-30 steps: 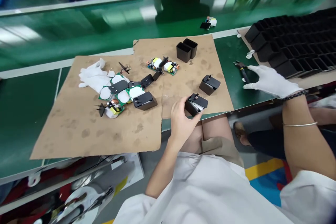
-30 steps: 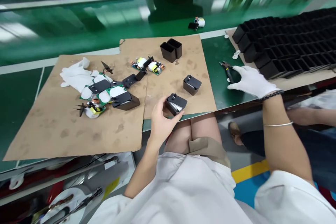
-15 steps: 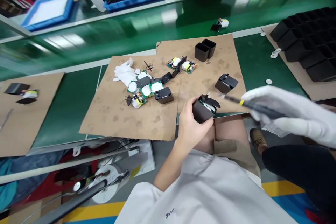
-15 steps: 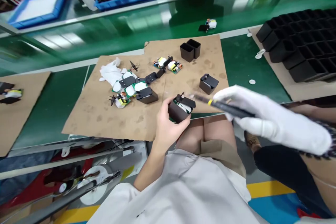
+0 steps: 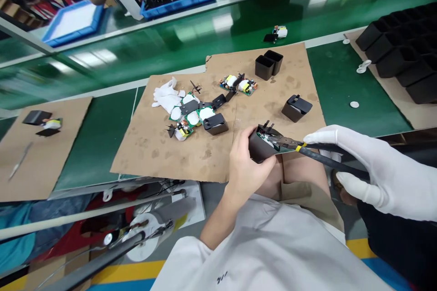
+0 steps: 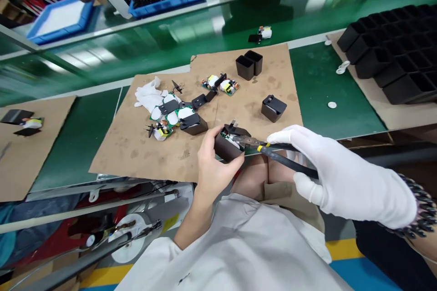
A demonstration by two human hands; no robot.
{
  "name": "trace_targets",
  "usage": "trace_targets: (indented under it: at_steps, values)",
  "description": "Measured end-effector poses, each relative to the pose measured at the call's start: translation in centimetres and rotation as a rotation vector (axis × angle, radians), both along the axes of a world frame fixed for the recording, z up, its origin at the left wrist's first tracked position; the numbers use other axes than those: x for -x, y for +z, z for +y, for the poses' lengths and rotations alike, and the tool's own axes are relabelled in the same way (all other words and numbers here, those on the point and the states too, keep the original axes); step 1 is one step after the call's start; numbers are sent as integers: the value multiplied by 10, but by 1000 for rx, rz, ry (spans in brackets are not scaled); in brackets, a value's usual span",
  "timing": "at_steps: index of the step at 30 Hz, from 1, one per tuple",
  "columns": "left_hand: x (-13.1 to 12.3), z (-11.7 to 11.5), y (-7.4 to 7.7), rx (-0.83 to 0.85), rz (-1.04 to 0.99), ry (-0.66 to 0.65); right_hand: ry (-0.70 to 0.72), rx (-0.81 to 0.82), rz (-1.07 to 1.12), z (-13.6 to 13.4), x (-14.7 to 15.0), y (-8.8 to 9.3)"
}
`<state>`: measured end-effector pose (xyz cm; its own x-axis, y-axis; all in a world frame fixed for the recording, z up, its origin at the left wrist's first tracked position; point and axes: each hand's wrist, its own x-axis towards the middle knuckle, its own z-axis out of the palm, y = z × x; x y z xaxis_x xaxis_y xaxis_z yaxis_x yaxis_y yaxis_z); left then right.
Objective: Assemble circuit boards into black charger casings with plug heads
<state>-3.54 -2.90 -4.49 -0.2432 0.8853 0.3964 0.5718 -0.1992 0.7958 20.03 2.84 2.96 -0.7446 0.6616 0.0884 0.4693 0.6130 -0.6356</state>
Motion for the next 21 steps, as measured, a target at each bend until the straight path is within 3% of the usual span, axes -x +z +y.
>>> trace_targets:
  at_steps: [3, 10, 21]
  values:
    - [0, 1, 1, -7, 20, -4, 17, -52, -12, 2, -2, 0]
    - [1, 1, 3, 16, 42, -36, 33, 7, 6, 3, -11, -3]
    - [1, 0, 3, -2, 134, -5, 16, -137, -43, -1, -3, -1]
